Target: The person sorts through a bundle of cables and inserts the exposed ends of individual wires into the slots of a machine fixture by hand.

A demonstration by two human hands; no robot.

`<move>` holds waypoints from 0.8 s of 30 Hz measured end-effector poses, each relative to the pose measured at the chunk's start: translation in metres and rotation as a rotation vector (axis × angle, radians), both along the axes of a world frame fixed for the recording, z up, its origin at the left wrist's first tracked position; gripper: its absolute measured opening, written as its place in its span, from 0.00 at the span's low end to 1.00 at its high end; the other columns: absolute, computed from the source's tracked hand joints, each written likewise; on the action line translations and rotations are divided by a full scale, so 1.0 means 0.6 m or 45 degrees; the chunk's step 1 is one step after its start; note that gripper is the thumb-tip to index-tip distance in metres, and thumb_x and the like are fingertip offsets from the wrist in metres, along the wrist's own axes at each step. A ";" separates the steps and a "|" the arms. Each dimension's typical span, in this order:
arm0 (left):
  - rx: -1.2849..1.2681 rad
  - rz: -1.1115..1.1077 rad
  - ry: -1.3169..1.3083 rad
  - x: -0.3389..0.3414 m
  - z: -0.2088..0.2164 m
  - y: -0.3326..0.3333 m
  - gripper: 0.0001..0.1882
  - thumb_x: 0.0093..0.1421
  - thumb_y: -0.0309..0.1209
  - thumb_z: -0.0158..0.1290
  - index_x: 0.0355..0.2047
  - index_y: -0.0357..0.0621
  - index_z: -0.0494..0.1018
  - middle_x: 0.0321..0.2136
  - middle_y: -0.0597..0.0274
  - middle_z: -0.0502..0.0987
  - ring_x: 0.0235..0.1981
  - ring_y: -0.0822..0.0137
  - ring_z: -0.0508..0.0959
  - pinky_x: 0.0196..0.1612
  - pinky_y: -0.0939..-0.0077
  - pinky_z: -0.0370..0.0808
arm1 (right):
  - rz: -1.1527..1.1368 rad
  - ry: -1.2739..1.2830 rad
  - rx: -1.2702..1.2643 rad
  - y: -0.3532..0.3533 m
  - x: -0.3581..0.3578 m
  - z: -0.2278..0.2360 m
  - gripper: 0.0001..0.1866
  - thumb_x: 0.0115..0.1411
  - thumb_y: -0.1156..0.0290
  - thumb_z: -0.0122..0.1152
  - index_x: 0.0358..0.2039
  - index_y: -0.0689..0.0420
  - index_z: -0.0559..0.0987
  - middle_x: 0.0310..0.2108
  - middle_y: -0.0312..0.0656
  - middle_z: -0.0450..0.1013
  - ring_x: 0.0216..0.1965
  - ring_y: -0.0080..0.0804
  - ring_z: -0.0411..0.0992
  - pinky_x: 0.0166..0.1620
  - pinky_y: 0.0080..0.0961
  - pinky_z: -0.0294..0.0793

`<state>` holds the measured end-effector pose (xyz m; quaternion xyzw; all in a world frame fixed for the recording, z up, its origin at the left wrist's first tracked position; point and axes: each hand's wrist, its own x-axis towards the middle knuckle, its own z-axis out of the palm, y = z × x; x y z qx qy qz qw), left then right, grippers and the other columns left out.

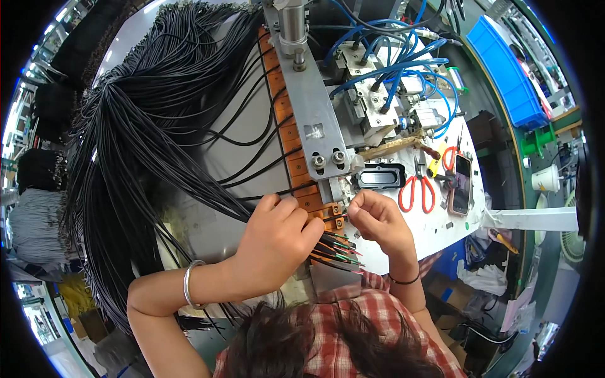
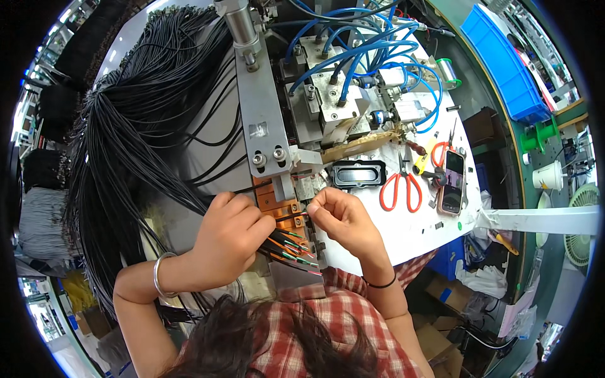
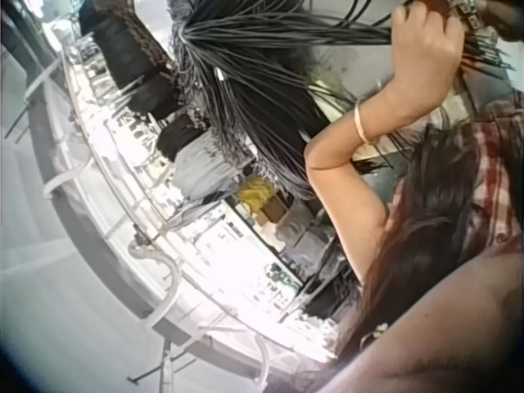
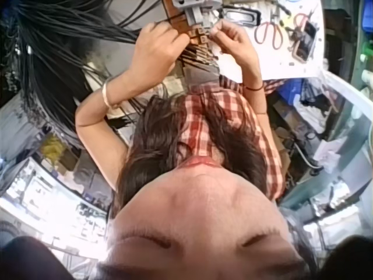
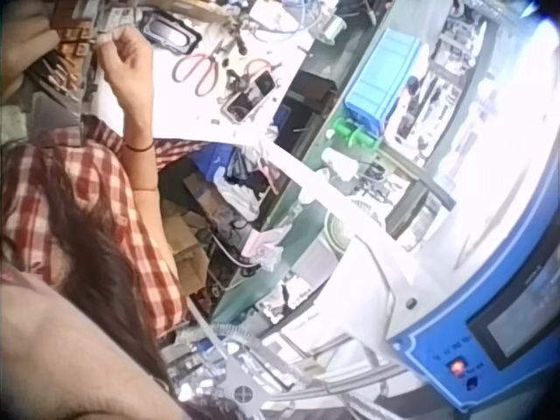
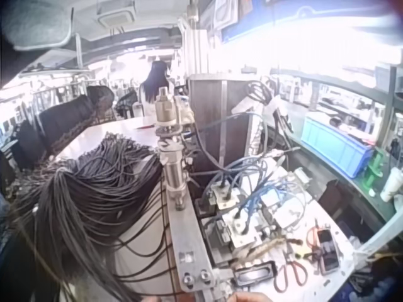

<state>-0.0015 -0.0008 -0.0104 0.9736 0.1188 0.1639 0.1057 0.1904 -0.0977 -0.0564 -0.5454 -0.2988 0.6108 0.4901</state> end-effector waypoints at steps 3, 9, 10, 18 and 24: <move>0.009 0.022 0.033 0.000 0.009 0.000 0.06 0.42 0.25 0.53 0.20 0.44 0.66 0.17 0.64 0.65 0.26 0.65 0.67 0.31 0.71 0.61 | -0.105 -0.040 0.097 -0.001 -0.011 0.007 0.06 0.61 0.72 0.52 0.27 0.57 0.69 0.17 0.26 0.63 0.16 0.08 0.54 0.18 0.09 0.50; -0.030 0.019 0.081 -0.004 0.006 0.000 0.10 0.37 0.22 0.53 0.24 0.43 0.67 0.19 0.63 0.65 0.27 0.63 0.68 0.34 0.68 0.62 | 0.013 -0.148 0.105 0.000 0.001 -0.003 0.06 0.60 0.73 0.53 0.27 0.57 0.69 0.18 0.25 0.63 0.17 0.08 0.55 0.19 0.09 0.51; 0.004 0.012 0.063 -0.003 0.003 0.000 0.08 0.40 0.24 0.53 0.22 0.44 0.67 0.18 0.64 0.65 0.26 0.64 0.68 0.33 0.69 0.62 | -0.005 -0.125 0.079 -0.001 -0.001 -0.002 0.06 0.60 0.73 0.53 0.27 0.58 0.69 0.18 0.25 0.63 0.18 0.08 0.55 0.19 0.09 0.51; -0.010 0.010 0.108 -0.006 0.008 -0.002 0.10 0.40 0.23 0.52 0.26 0.43 0.69 0.19 0.63 0.65 0.26 0.64 0.68 0.34 0.67 0.63 | 0.021 -0.178 0.051 0.000 0.003 0.002 0.06 0.61 0.72 0.53 0.27 0.58 0.69 0.20 0.25 0.64 0.20 0.08 0.57 0.21 0.09 0.53; 0.019 0.048 0.008 -0.005 0.005 -0.003 0.15 0.39 0.23 0.52 0.32 0.40 0.72 0.21 0.60 0.66 0.27 0.61 0.68 0.34 0.67 0.64 | -0.086 -0.201 0.040 -0.014 -0.010 -0.002 0.04 0.59 0.75 0.56 0.33 0.60 0.72 0.21 0.25 0.63 0.21 0.09 0.58 0.23 0.09 0.55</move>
